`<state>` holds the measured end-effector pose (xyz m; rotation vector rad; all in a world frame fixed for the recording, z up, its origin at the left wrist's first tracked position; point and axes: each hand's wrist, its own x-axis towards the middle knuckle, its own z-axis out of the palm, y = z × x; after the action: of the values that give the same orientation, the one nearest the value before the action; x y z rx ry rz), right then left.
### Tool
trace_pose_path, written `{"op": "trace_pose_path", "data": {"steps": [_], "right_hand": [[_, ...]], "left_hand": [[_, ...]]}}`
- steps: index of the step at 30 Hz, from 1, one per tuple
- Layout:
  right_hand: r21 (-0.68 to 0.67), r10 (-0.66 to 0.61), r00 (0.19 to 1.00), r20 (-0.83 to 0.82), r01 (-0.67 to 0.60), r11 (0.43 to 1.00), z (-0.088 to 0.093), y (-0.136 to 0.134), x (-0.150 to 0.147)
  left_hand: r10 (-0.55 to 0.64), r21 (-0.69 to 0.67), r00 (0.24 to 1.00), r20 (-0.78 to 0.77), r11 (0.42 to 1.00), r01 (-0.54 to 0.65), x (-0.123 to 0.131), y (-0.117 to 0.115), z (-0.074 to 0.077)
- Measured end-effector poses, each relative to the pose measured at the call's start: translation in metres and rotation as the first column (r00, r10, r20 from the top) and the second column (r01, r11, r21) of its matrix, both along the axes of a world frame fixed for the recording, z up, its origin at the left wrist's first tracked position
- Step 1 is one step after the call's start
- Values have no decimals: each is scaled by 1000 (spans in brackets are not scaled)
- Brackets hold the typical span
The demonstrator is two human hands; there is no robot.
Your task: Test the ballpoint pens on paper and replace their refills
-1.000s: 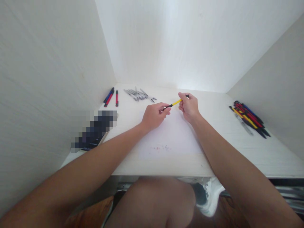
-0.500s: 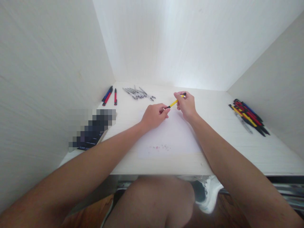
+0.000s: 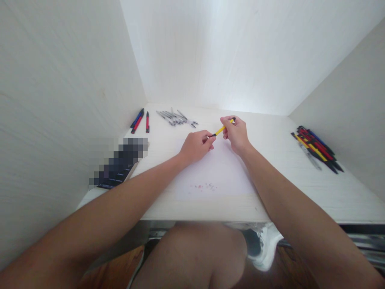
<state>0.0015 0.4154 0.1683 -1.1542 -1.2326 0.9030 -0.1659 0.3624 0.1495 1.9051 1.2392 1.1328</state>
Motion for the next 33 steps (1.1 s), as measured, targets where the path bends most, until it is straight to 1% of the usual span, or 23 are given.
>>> {"op": "trace_pose_path", "data": {"steps": [5, 7, 9, 12, 14, 16, 19, 22, 24, 26, 28, 31, 33], "right_hand": [[-69, -29, 992, -121, 21, 997, 5, -4, -4], [-117, -10, 982, -188, -13, 993, 8, -6, -5], [-173, 67, 973, -222, -107, 979, 9, -8, -5], [-244, 252, 951, -179, -291, 925, 8, -10, -5], [-262, 313, 939, -143, -341, 903, 7, -11, -5], [-259, 303, 943, -136, -329, 908, 7, -11, -4], [-268, 248, 954, -171, -287, 919, 10, -9, 0], [-265, 243, 942, -232, -302, 916, 15, -7, 9], [-267, 240, 936, -259, -308, 913, 20, -6, 16], [-257, 216, 936, -279, -289, 922, 27, -6, 23], [-214, 197, 933, -300, -267, 940, 35, -9, 28], [-92, 198, 941, -276, -230, 969, 49, -24, 29], [-29, 244, 951, -191, -254, 967, 54, -45, 25]], "left_hand": [[-43, -33, 997, 71, 998, 45, 1, 0, -1], [-44, -41, 996, 73, 998, 47, 1, 1, -1], [-42, -36, 997, 67, 998, 45, 0, 1, -1], [-64, -23, 995, 70, 998, 66, -1, 2, -2], [-74, -23, 995, 62, 997, 75, -1, 3, -2], [-71, -27, 996, 52, 997, 73, -1, 4, -1], [-66, -40, 997, 36, 997, 67, -1, 4, 0], [-63, -68, 997, 42, 996, 66, 0, 6, -2], [-60, -96, 993, 100, 993, 69, 0, 8, -4], [-42, -129, 984, 171, 989, 65, 0, 11, -7], [-24, -161, 976, 218, 985, 60, 0, 13, -9], [-18, -199, 970, 244, 978, 68, 0, 16, -10], [-20, -204, 968, 252, 976, 74, -1, 17, -9]]}}
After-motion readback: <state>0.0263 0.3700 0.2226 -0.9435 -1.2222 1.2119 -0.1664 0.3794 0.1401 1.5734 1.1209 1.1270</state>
